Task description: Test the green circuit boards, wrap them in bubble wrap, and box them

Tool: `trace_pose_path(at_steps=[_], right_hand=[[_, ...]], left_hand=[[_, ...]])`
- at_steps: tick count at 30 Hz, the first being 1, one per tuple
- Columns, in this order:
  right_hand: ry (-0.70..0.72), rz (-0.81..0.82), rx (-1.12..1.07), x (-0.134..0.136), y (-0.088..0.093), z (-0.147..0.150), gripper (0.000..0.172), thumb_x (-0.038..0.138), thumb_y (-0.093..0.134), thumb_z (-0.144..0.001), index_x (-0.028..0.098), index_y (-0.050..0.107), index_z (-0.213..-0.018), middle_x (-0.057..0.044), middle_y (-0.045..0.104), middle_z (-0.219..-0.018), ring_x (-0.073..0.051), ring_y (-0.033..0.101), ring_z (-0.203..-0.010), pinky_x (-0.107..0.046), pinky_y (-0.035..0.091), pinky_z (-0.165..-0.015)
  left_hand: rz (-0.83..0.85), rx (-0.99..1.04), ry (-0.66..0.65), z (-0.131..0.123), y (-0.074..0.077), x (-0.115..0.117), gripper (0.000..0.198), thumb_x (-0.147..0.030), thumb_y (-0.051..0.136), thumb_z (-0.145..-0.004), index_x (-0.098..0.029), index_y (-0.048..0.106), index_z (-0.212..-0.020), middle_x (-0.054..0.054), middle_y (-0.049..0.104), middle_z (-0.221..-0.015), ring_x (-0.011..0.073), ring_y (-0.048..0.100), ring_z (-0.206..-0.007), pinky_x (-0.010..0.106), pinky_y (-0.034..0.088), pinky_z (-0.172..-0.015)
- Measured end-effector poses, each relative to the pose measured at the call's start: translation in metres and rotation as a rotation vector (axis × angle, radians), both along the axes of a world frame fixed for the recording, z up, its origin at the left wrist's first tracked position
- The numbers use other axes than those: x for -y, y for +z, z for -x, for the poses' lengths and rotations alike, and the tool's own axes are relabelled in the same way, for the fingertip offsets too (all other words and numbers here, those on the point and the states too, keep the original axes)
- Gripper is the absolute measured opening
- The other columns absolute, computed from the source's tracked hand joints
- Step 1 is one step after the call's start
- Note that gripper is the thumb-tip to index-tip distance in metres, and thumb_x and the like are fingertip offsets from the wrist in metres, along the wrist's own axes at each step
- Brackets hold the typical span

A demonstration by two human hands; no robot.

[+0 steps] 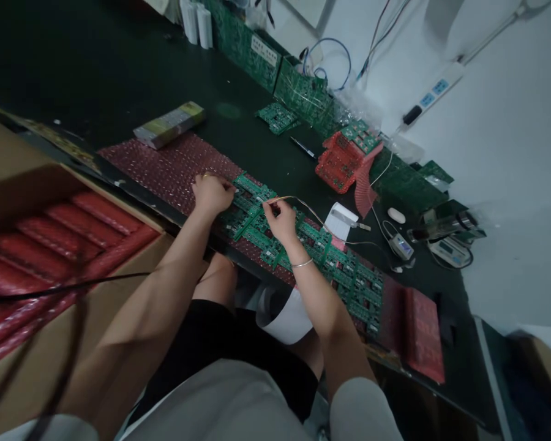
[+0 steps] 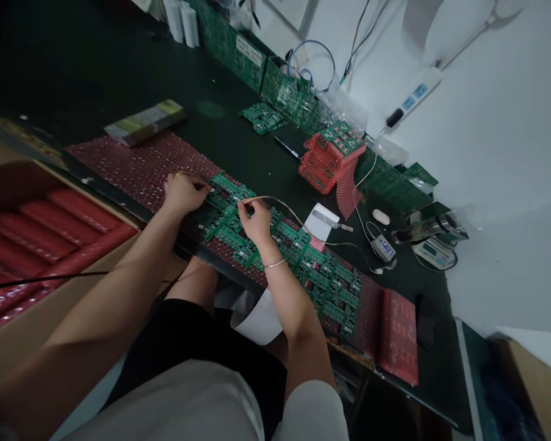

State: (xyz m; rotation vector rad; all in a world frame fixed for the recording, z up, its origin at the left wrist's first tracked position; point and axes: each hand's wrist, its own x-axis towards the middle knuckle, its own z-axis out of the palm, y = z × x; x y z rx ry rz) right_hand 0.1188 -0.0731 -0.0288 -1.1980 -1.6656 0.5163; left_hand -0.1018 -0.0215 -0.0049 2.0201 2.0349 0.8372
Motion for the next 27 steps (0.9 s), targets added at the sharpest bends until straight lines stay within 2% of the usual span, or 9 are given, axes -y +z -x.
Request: trace_pose_path(at_steps=[2, 7, 9, 12, 14, 17, 22, 25, 27], right_hand=[[0.002, -0.004, -0.004, 0.0, 0.0, 0.0, 0.025, 0.046, 0.061, -0.101, 0.023, 0.067, -0.093, -0.007, 0.078, -0.095, -0.021, 0.072, -0.087, -0.035, 0.058, -0.092], [-0.013, -0.004, 0.013, 0.001, -0.001, 0.001, 0.025, 0.045, 0.06, -0.102, 0.022, 0.066, -0.094, -0.007, 0.078, -0.095, -0.02, 0.073, -0.088, -0.034, 0.058, -0.092], [-0.015, -0.002, 0.021, 0.002, 0.0, 0.001, 0.023, 0.042, 0.06, -0.102, 0.022, 0.066, -0.094, -0.006, 0.078, -0.096, -0.02, 0.073, -0.089, -0.033, 0.057, -0.092], [-0.014, 0.009, 0.03, 0.002, 0.001, 0.001, 0.02, 0.039, 0.061, -0.102, 0.021, 0.066, -0.095, -0.006, 0.078, -0.096, -0.02, 0.073, -0.09, -0.032, 0.057, -0.093], [-0.016, 0.029, 0.038, 0.001, 0.003, 0.001, 0.019, 0.038, 0.061, -0.102, 0.021, 0.066, -0.095, -0.006, 0.078, -0.097, -0.019, 0.073, -0.091, -0.031, 0.057, -0.093], [-0.031, 0.061, 0.054, 0.003, 0.007, 0.003, 0.016, 0.035, 0.062, -0.101, 0.021, 0.066, -0.094, -0.006, 0.079, -0.098, -0.019, 0.073, -0.092, -0.031, 0.057, -0.094], [-0.061, 0.109, 0.054, 0.011, 0.018, 0.006, 0.011, 0.029, 0.064, -0.101, 0.02, 0.067, -0.094, -0.005, 0.079, -0.097, -0.018, 0.074, -0.091, -0.029, 0.057, -0.094], [-0.053, 0.174, 0.085, 0.006, 0.035, -0.005, 0.011, 0.025, 0.063, -0.103, 0.017, 0.069, -0.099, -0.005, 0.079, -0.099, -0.016, 0.074, -0.09, -0.026, 0.057, -0.09], [-0.088, 0.206, 0.185, -0.006, 0.057, -0.016, 0.014, 0.022, 0.06, -0.105, 0.011, 0.069, -0.103, -0.008, 0.078, -0.097, -0.015, 0.073, -0.089, -0.026, 0.056, -0.09]], left_hand=[[0.034, 0.027, 0.094, -0.007, 0.003, 0.003, 0.029, -0.036, 0.061, -0.087, -0.014, 0.079, -0.094, 0.023, 0.069, -0.119, 0.0467, 0.054, -0.12, 0.066, 0.045, -0.105], [0.098, -0.014, 0.118, -0.023, 0.025, 0.016, 0.033, -0.033, 0.057, -0.09, -0.013, 0.08, -0.102, 0.024, 0.066, -0.126, 0.0479, 0.05, -0.126, 0.067, 0.044, -0.109], [0.147, -0.071, 0.119, -0.026, 0.035, 0.022, 0.037, -0.033, 0.054, -0.093, -0.013, 0.08, -0.11, 0.025, 0.063, -0.133, 0.0489, 0.048, -0.131, 0.065, 0.043, -0.11], [0.186, -0.139, 0.075, -0.023, 0.043, 0.033, 0.047, -0.033, 0.052, -0.097, -0.013, 0.072, -0.135, 0.025, 0.06, -0.141, 0.0475, 0.047, -0.137, 0.06, 0.044, -0.111], [0.176, -0.201, -0.016, -0.02, 0.044, 0.043, 0.051, -0.033, 0.047, -0.102, -0.016, 0.066, -0.146, 0.022, 0.06, -0.145, 0.0449, 0.048, -0.137, 0.058, 0.044, -0.111], [0.137, -0.334, -0.156, -0.018, 0.041, 0.054, 0.051, -0.037, 0.038, -0.107, -0.019, 0.07, -0.143, 0.019, 0.056, -0.153, 0.0439, 0.047, -0.141, 0.058, 0.041, -0.113], [0.156, -0.381, -0.218, -0.013, 0.041, 0.055, 0.053, -0.042, 0.04, -0.108, -0.016, 0.072, -0.141, 0.019, 0.055, -0.156, 0.0449, 0.046, -0.143, 0.061, 0.039, -0.115], [0.147, -0.281, -0.277, 0.005, 0.041, 0.054, 0.058, -0.035, 0.037, -0.108, -0.007, 0.059, -0.153, 0.02, 0.053, -0.159, 0.0391, 0.048, -0.145, 0.055, 0.039, -0.12], [0.108, -0.233, -0.272, 0.017, 0.041, 0.059, 0.06, -0.035, 0.036, -0.109, -0.001, 0.054, -0.155, 0.022, 0.052, -0.159, 0.0375, 0.047, -0.147, 0.053, 0.038, -0.123]])
